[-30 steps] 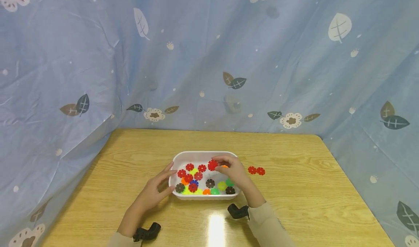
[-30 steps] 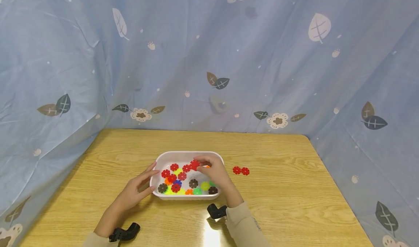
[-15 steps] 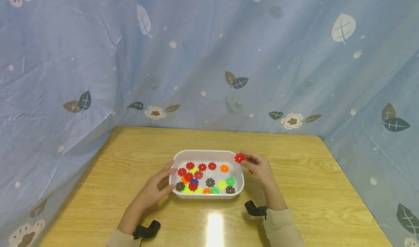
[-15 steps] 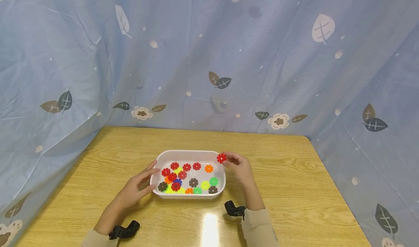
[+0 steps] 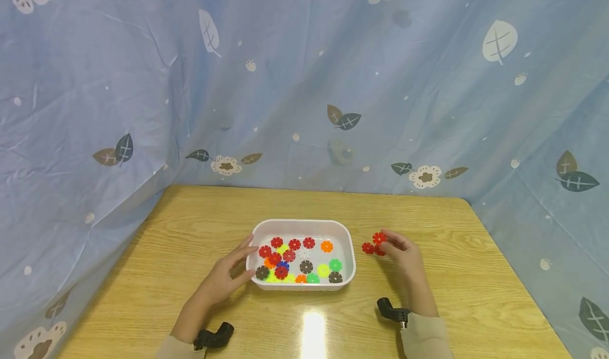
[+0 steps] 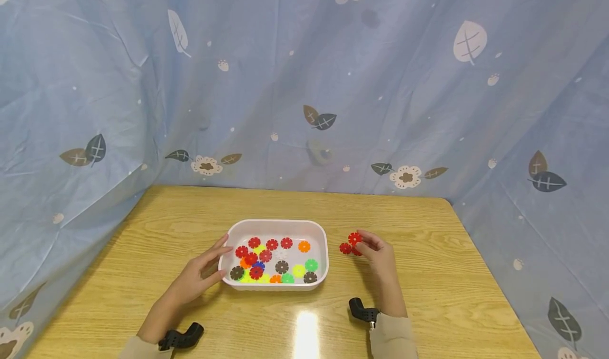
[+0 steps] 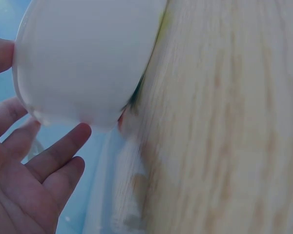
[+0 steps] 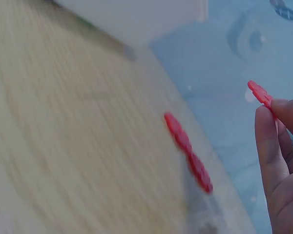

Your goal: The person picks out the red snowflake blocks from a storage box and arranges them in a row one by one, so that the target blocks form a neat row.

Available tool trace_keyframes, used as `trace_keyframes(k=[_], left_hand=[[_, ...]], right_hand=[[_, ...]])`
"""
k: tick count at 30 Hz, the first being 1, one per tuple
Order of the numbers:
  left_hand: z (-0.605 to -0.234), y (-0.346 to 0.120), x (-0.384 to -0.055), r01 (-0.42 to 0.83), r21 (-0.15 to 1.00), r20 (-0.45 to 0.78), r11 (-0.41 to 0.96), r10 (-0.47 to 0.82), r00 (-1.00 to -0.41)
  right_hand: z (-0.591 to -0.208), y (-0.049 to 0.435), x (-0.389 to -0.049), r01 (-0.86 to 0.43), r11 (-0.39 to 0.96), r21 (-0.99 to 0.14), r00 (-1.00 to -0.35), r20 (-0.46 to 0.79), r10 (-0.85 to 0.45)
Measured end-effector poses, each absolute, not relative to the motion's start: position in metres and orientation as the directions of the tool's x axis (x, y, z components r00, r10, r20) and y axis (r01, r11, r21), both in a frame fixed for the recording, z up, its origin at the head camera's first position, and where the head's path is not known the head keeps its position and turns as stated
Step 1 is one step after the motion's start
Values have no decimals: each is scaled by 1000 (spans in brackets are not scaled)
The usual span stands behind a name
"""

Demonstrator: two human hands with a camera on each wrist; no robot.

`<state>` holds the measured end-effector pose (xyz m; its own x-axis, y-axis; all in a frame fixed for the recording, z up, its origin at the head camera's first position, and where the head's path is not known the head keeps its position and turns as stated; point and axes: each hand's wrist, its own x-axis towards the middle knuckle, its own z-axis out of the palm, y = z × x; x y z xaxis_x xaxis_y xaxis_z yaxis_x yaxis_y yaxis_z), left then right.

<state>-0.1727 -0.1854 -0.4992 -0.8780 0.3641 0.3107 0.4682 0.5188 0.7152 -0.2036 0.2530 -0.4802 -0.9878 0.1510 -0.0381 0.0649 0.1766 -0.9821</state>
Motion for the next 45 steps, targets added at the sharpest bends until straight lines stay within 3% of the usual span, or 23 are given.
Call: trace_keyframes(k=[10,18,27,45], left_hand=[[-499,-185,-173,471,720,311,510,370,-875],[-497,-185,-171,455,727,299,514,360,-884],[-497,-185,-171,462,722,304,515,364,-880],[-501,-186,-172,454,727,293,514,366,-883]], right_hand=[[-492,276,-199,111,121,-986,-969,-80,232],[-499,280,-201,167,234,-958,-955,-98,282],[-503,281,-200,172,496,-851,-958,-28,284],[-509,281,-200,168,582,-795,-952,22,304]])
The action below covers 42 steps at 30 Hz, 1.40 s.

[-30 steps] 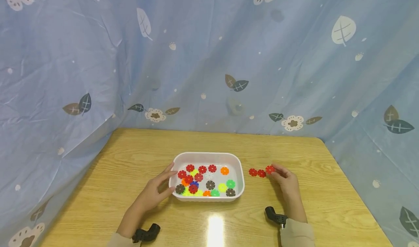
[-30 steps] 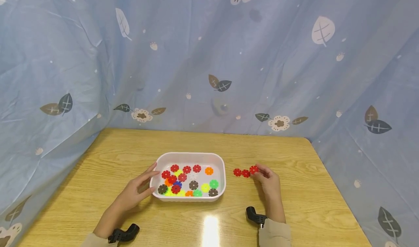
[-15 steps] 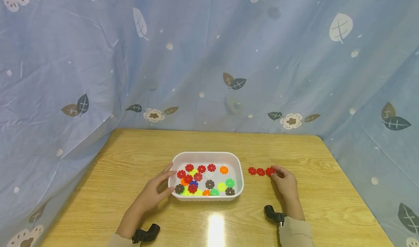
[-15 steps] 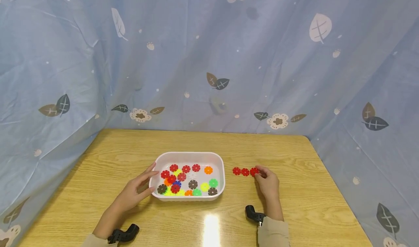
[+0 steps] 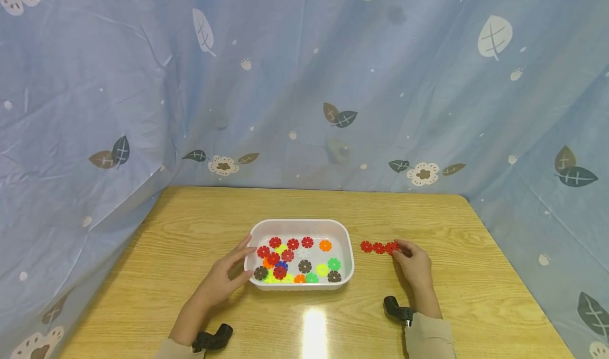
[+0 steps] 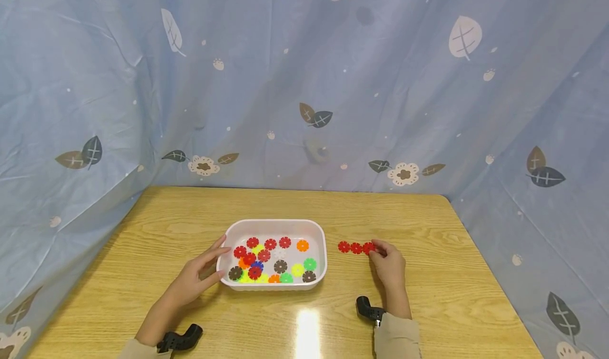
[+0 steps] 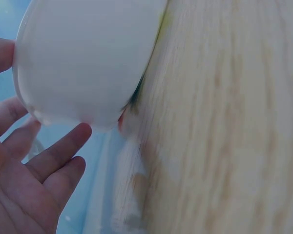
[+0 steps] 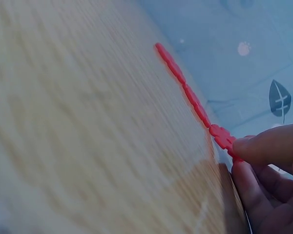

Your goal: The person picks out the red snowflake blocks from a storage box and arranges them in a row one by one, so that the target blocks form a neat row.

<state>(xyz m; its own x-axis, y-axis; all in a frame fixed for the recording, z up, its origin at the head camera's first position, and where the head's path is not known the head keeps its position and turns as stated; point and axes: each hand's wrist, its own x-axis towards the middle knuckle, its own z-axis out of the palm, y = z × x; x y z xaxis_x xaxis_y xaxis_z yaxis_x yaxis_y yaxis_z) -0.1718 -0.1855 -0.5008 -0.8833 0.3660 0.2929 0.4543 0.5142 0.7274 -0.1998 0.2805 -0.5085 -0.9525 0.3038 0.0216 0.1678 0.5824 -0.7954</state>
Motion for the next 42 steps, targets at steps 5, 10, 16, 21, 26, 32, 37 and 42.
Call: trace_keyframes(k=[5,10,16,21,26,32,37,42], left_hand=[[-502,-186,-173,457,726,297,514,365,-883],[-502,-186,-173,457,724,298,516,364,-882],[-500,-186,-173,451,729,292,515,363,-885],[-500,-186,-172,450,731,291,513,362,-886],[-500,-185,-173,456,725,297,517,362,-884],[-499,-184,-174,458,730,297,508,368,-881],[-500,-184,-175,457,732,298,505,366,-882],[-502,-185,-173,457,726,303,514,357,-884]], right_hand=[[-509,280,-201,148,583,-799,-946,58,320],[-509,281,-201,135,565,-814,-936,83,343],[-503,276,-201,98,505,-858,-947,76,313],[-489,264,-198,38,455,-890,-973,70,219],[-478,245,-197,-33,430,-902,-987,97,128],[-462,219,-193,-146,368,-918,-985,170,35],[-451,196,-190,-218,288,-932,-975,222,-19],[-450,172,-185,-280,217,-935,-957,254,-138]])
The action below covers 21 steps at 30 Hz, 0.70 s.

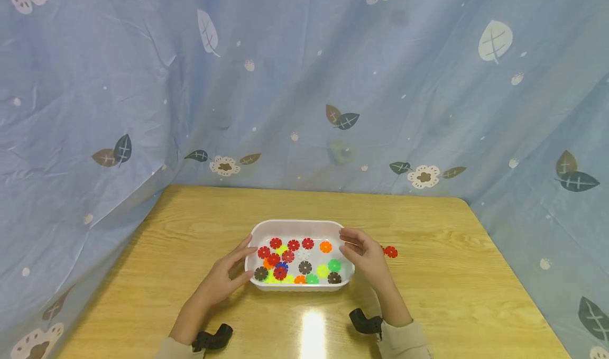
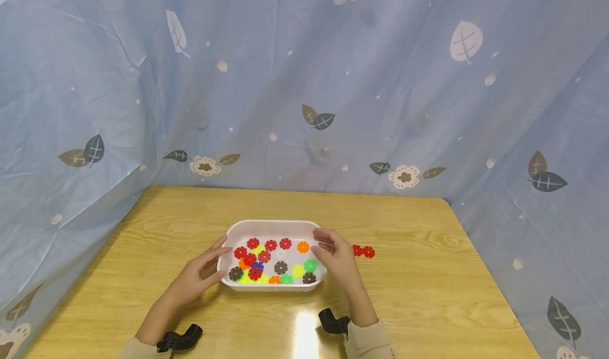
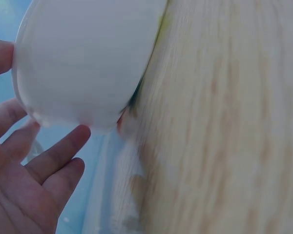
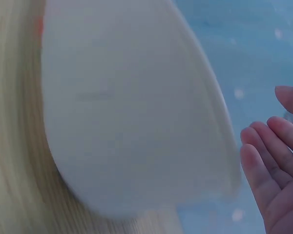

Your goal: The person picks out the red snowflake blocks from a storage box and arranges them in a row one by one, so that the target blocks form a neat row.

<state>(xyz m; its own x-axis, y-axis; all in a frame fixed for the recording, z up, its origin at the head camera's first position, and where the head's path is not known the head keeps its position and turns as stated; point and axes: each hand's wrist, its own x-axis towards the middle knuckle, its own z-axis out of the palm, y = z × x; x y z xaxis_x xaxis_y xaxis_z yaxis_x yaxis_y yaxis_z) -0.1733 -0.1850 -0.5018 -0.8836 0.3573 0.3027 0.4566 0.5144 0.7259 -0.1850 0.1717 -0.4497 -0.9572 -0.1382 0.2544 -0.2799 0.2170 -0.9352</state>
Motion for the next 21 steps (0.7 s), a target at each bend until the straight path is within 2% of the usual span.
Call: trace_keyframes(k=[4,13,21], left_hand=[[-503,-185,-171,465,718,309,517,362,-879],[-501,-187,-171,456,725,299,516,360,-884],[-502,-186,-172,463,721,304,515,365,-880]], right_hand=[[-450,154,-182,-291,195,-937,-945,251,-208],[-442,124,-197,-261,220,-940,-942,198,-271],[-441,107,-213,-199,278,-940,-960,129,-250]])
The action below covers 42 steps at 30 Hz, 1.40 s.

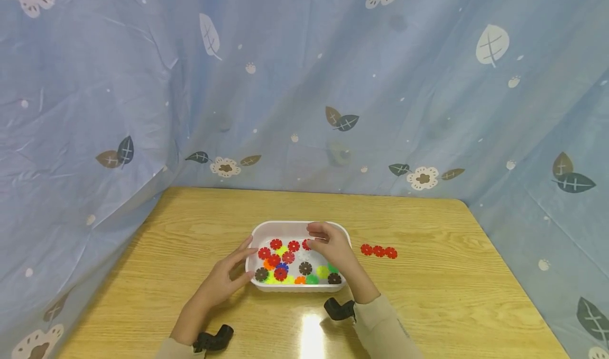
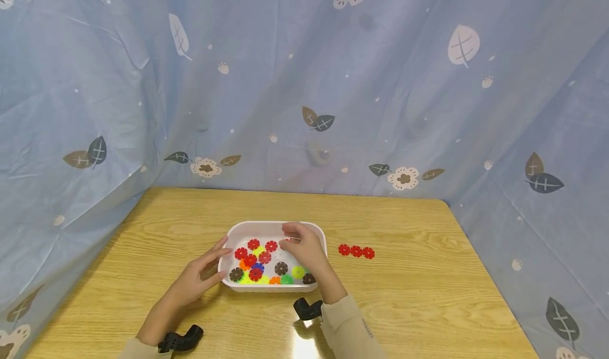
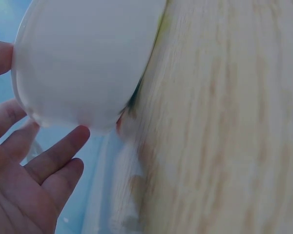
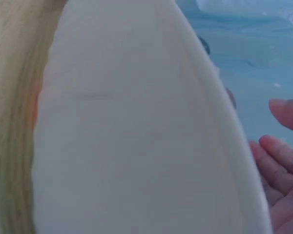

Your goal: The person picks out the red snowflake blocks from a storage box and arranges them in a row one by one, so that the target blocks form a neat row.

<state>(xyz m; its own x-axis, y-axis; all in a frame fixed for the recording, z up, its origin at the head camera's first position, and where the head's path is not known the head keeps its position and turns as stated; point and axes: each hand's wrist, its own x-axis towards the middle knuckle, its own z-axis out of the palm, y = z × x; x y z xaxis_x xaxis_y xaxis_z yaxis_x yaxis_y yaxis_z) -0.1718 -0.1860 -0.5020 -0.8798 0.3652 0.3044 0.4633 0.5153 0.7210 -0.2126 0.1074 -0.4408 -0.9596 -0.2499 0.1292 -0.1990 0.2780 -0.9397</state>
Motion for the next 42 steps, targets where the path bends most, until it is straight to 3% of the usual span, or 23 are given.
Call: trace_keyframes(k=[11,18,25,42], left_hand=[[-500,-186,-173,472,709,323,524,354,-878],[-500,-185,-172,461,721,302,518,364,-881],[-498,-184,-170,453,719,296,527,357,-886],[-503,-184,-172,457,731,302,507,361,-883]], right_hand=[[-445,99,-232,-1,459,-889,-988,-69,-137],[-460,99,-236,-14,533,-846,-996,-35,-83],[-472,96,-237,-16,448,-894,-993,-40,-115],[-482,84,-241,-66,755,-652,-997,5,-83]])
